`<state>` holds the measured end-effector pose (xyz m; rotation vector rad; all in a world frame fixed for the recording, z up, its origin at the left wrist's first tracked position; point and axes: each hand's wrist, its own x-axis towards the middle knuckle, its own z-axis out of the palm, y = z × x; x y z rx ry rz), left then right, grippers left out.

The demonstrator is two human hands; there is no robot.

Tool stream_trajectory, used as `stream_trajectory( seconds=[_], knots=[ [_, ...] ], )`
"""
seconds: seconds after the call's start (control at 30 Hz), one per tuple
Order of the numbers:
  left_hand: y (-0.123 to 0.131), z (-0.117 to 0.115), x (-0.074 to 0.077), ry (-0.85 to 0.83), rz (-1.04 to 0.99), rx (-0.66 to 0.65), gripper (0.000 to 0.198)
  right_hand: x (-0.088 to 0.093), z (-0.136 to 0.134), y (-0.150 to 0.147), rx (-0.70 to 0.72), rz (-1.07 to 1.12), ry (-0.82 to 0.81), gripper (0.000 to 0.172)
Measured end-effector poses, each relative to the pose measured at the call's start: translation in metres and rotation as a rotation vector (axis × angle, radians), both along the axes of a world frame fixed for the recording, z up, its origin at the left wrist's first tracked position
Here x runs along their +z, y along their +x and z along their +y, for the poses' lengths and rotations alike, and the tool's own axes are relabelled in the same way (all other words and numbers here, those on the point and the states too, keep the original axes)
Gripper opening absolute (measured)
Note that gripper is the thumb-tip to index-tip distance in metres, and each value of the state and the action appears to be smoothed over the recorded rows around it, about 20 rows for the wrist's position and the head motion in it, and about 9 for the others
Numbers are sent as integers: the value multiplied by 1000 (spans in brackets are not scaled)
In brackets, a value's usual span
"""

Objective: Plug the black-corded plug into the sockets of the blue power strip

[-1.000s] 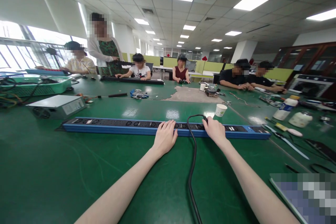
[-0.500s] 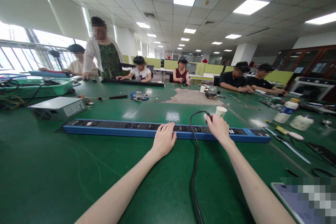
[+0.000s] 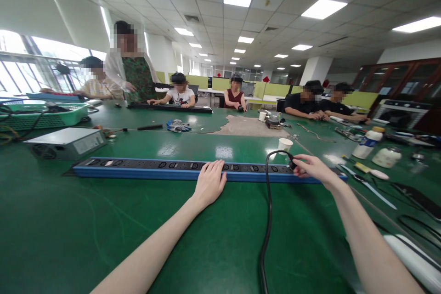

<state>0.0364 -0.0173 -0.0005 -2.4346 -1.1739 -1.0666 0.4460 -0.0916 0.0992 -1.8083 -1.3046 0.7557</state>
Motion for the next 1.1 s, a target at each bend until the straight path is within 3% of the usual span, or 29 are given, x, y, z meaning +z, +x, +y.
stream_trajectory(
  seconds=[0.13, 0.27, 0.37, 0.57, 0.73, 0.83, 0.97, 1.1],
  knots=[
    [1, 1, -1, -2, -2, -1, 45, -5, 5, 2, -94, -56, 16, 61],
    [1, 1, -2, -7, -7, -10, 45, 2, 12, 1, -274, -299, 64, 61],
    [1, 1, -2, -9, -9, -11, 45, 8, 12, 2, -292, -474, 57, 53],
    [1, 2, -2, -6, -7, -8, 44, 14, 7, 0, -185, -614, -62, 51],
    [1, 2, -3, -6, -3, -6, 44, 7, 6, -10, 48, -511, -80, 56],
    [1, 1, -2, -8, -6, -5, 44, 3, 8, -12, 146, -505, -72, 47],
    [1, 1, -1, -5, -2, -4, 44, -3, 14, -13, 188, -658, 9, 35],
    [0, 0, -1, -2, 10, 7, 44, -9, 14, -15, 157, -759, 55, 45]
  ],
)
